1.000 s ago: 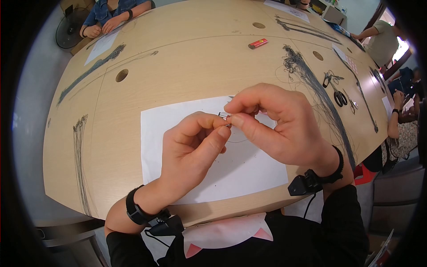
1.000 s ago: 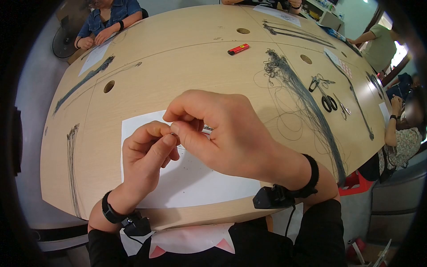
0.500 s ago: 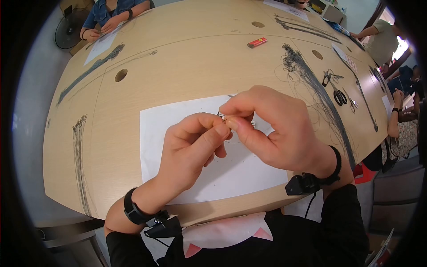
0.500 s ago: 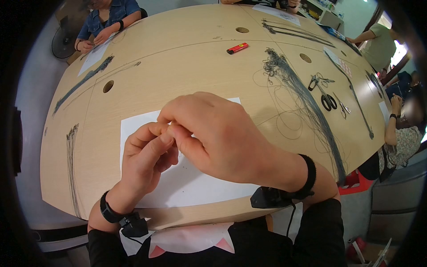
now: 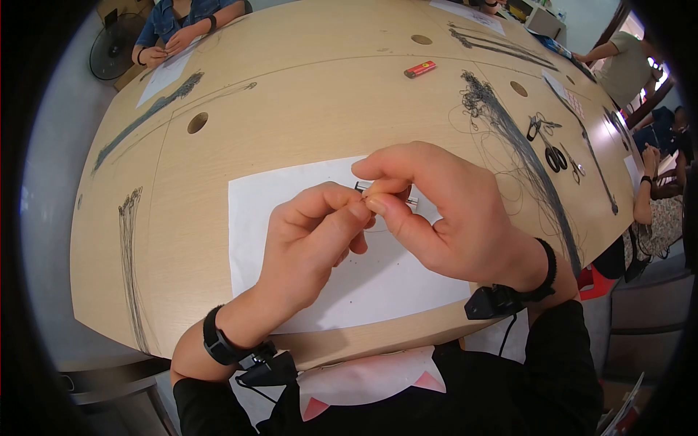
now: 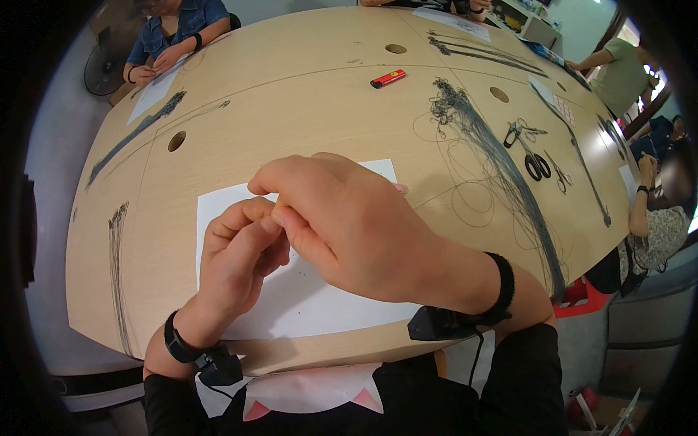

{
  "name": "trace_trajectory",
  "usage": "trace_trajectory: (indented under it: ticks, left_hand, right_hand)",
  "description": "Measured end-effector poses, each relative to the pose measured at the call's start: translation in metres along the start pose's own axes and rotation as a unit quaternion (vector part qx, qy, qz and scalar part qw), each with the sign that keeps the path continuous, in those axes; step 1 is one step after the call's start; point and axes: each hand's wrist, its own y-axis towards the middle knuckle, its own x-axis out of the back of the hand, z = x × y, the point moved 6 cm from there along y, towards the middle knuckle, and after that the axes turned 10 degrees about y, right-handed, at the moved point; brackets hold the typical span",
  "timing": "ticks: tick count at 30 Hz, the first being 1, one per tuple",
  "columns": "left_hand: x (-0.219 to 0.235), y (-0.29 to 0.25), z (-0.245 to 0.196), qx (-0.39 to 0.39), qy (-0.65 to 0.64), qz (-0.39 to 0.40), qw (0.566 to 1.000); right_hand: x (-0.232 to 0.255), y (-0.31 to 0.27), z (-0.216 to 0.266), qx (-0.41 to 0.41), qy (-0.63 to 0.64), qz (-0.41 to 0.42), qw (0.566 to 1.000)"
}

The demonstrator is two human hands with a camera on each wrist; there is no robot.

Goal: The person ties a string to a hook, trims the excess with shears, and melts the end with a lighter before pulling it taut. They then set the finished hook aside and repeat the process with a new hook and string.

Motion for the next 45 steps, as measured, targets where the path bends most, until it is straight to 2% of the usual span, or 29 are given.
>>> trace_trajectory:
  ticks: [2, 5, 7, 8, 9, 11, 12, 13, 14, 15, 17, 21, 23, 25, 27, 28, 29, 30, 33, 35, 36, 37, 38, 39, 41, 42, 43, 44, 45]
  left_hand:
    - [0.0, 0.0, 0.0, -0.004, -0.003, -0.004, 1.0]
    - [-0.001, 0.0, -0.006, -0.027, -0.066, -0.019, 0.997]
    - [0.002, 0.0, -0.016, -0.07, -0.139, -0.044, 0.987]
    - [0.002, -0.002, -0.022, -0.057, -0.139, -0.066, 0.986]
    - [0.01, -0.001, -0.027, -0.064, -0.131, -0.075, 0.986]
    - [0.028, 0.002, -0.045, -0.126, -0.156, -0.06, 0.978]
    - [0.036, -0.001, -0.059, -0.14, -0.18, -0.117, 0.967]
    - [0.052, -0.004, -0.069, -0.166, -0.195, -0.127, 0.958]
    - [0.065, -0.008, -0.08, -0.201, -0.243, -0.121, 0.941]
    - [0.078, -0.014, -0.095, -0.252, -0.251, -0.064, 0.932]
    - [0.11, -0.038, -0.12, -0.307, -0.27, -0.091, 0.908]
    - [0.176, -0.121, -0.167, -0.38, -0.237, -0.154, 0.88]
    - [0.212, -0.177, -0.189, -0.41, -0.199, -0.156, 0.876]
    - [0.25, -0.249, -0.205, -0.437, -0.135, -0.255, 0.852]
    - [0.284, -0.327, -0.217, -0.451, -0.112, -0.316, 0.827]
    - [0.291, -0.363, -0.225, -0.461, -0.071, -0.356, 0.809]
    - [0.302, -0.402, -0.234, -0.45, -0.069, -0.35, 0.819]
    - [0.306, -0.44, -0.242, -0.466, -0.046, -0.38, 0.798]
    - [0.304, -0.535, -0.273, -0.478, -0.025, -0.382, 0.791]
    - [0.292, -0.567, -0.287, -0.454, 0.048, -0.47, 0.755]
    - [0.286, -0.556, -0.29, -0.412, 0.084, -0.399, 0.815]
    - [0.287, -0.556, -0.285, -0.412, 0.086, -0.401, 0.814]
    - [0.268, -0.509, -0.269, -0.357, 0.142, -0.539, 0.75]
    - [0.265, -0.483, -0.259, -0.294, 0.193, -0.66, 0.664]
    - [0.318, -0.444, -0.224, -0.205, 0.222, -0.632, 0.714]
    - [0.355, -0.412, -0.199, -0.086, 0.271, -0.558, 0.78]
    - [0.343, -0.356, -0.172, -0.049, 0.338, -0.608, 0.717]
    - [0.347, -0.306, -0.149, 0.045, 0.415, -0.556, 0.719]
    - [0.349, -0.258, -0.122, 0.057, 0.389, -0.499, 0.772]
  right_hand:
    - [-0.003, -0.001, 0.0, 0.022, -0.019, 0.004, 1.0]
    - [-0.006, -0.003, -0.004, 0.02, 0.044, -0.034, 0.998]
    - [-0.019, -0.006, -0.016, -0.106, 0.191, -0.034, 0.975]
    - [-0.022, -0.006, -0.017, -0.188, 0.227, 0.008, 0.956]
    - [-0.021, -0.005, -0.02, -0.176, 0.234, 0.013, 0.956]
    - [-0.025, -0.005, -0.022, -0.088, 0.117, 0.069, 0.987]
    - [-0.024, -0.004, -0.018, -0.078, 0.127, 0.072, 0.986]
    - [-0.022, -0.001, -0.013, -0.082, 0.118, 0.062, 0.988]
    - [-0.019, 0.001, -0.01, -0.086, 0.108, 0.053, 0.989]
    - [-0.018, 0.002, -0.007, -0.076, 0.119, 0.059, 0.988]
    - [-0.015, 0.002, -0.005, -0.079, 0.1, 0.074, 0.989]
    - [-0.016, 0.002, 0.0, -0.088, 0.075, 0.136, 0.984]
    - [-0.017, 0.002, 0.006, -0.068, 0.071, 0.157, 0.983]
    - [-0.023, -0.002, 0.006, -0.103, 0.073, 0.202, 0.971]
    - [-0.028, -0.006, 0.007, -0.106, 0.086, 0.229, 0.964]
    - [-0.032, -0.009, 0.007, -0.115, 0.095, 0.254, 0.956]
    - [-0.033, -0.01, 0.009, -0.113, 0.1, 0.257, 0.955]
    - [-0.036, -0.011, 0.011, -0.116, 0.101, 0.279, 0.948]
    - [-0.042, -0.017, 0.011, -0.115, 0.113, 0.313, 0.936]
    - [-0.045, -0.016, 0.014, -0.11, 0.121, 0.326, 0.931]
    - [-0.045, -0.014, 0.014, -0.128, 0.093, 0.342, 0.926]
    - [-0.047, -0.014, 0.012, -0.147, 0.064, 0.357, 0.92]
    - [-0.048, -0.014, 0.011, -0.146, 0.066, 0.357, 0.92]
    - [-0.049, -0.016, 0.008, -0.146, 0.063, 0.355, 0.921]
    - [-0.049, -0.016, 0.005, -0.147, 0.058, 0.353, 0.922]
    - [-0.049, -0.017, 0.004, -0.161, 0.054, 0.363, 0.916]
    - [-0.05, -0.019, 0.003, -0.175, 0.049, 0.373, 0.91]
    - [-0.049, -0.018, 0.004, -0.175, 0.049, 0.372, 0.91]
    - [-0.047, -0.018, 0.003, -0.181, 0.038, 0.37, 0.91]
